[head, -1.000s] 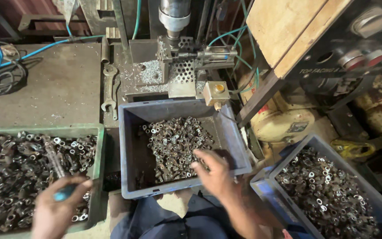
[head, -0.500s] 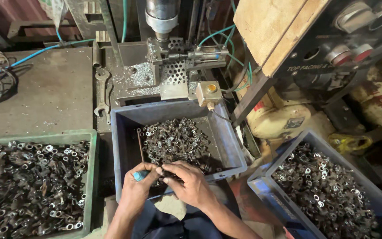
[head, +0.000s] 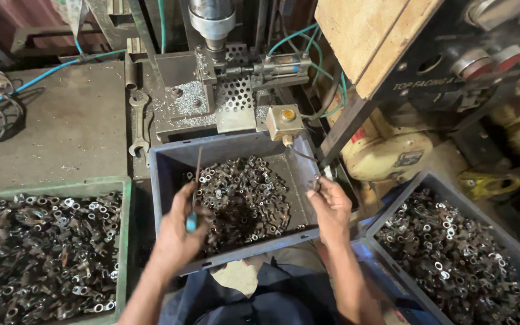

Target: The person picks small metal fittings from a bin, places one into the fixture of a bench drilling/tapping machine, and operates the machine to machine the part. They then move the machined part into an output bin and repeat the cycle with the next fitting.

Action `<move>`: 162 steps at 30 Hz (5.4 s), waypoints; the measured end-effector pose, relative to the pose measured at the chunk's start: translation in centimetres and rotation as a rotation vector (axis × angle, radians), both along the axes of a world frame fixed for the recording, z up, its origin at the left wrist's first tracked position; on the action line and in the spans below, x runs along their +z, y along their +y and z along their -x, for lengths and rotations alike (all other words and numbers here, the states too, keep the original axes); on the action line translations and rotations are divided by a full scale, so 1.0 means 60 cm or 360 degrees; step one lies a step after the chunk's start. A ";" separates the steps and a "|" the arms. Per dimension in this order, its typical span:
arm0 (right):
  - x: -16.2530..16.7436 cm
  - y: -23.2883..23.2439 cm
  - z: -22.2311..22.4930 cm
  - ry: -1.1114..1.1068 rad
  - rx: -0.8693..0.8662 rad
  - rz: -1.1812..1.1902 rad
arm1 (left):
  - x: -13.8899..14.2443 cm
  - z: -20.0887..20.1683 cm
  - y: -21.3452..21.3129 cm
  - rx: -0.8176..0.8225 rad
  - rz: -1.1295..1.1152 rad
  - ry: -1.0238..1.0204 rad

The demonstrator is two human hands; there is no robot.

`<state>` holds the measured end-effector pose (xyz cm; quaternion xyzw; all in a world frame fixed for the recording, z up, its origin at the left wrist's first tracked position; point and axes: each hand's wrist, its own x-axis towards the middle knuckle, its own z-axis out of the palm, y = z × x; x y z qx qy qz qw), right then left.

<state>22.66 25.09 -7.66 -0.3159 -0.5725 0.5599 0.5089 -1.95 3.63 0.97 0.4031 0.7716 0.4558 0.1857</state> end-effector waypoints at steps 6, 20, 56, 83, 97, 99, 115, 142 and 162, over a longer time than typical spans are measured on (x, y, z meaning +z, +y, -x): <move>-0.023 0.002 0.005 0.0140 0.0143 -0.0024 | 0.125 0.098 0.094 -0.0120 -0.0231 0.0962; -0.038 0.006 -0.006 -0.0048 0.0143 -0.0036 | 0.227 0.163 0.319 -0.0191 0.0563 0.1793; 0.050 0.246 0.487 0.0582 0.0313 0.0662 | -0.052 0.100 0.045 0.0017 -0.0126 0.0472; 0.188 0.101 0.181 -0.1330 -0.0266 -0.1578 | -0.071 0.105 0.028 0.0324 -0.0369 0.0366; 0.070 -0.030 -0.014 -0.1113 -0.0362 -0.1060 | -0.173 0.276 -0.172 0.0261 0.1322 0.1284; 0.067 -0.029 -0.011 -0.1102 -0.0340 -0.1082 | -0.192 0.289 -0.179 0.0130 0.1457 0.1223; 0.066 -0.033 -0.012 -0.1052 -0.0344 -0.1098 | -0.186 0.268 -0.186 0.0172 0.1226 0.1245; 0.017 -0.152 0.109 0.0165 0.0990 0.0711 | 0.004 -0.078 0.000 -0.0277 -0.0414 0.0880; 0.012 0.028 -0.015 0.0065 0.0015 0.0195 | -0.061 -0.022 -0.051 0.0019 0.0008 0.0536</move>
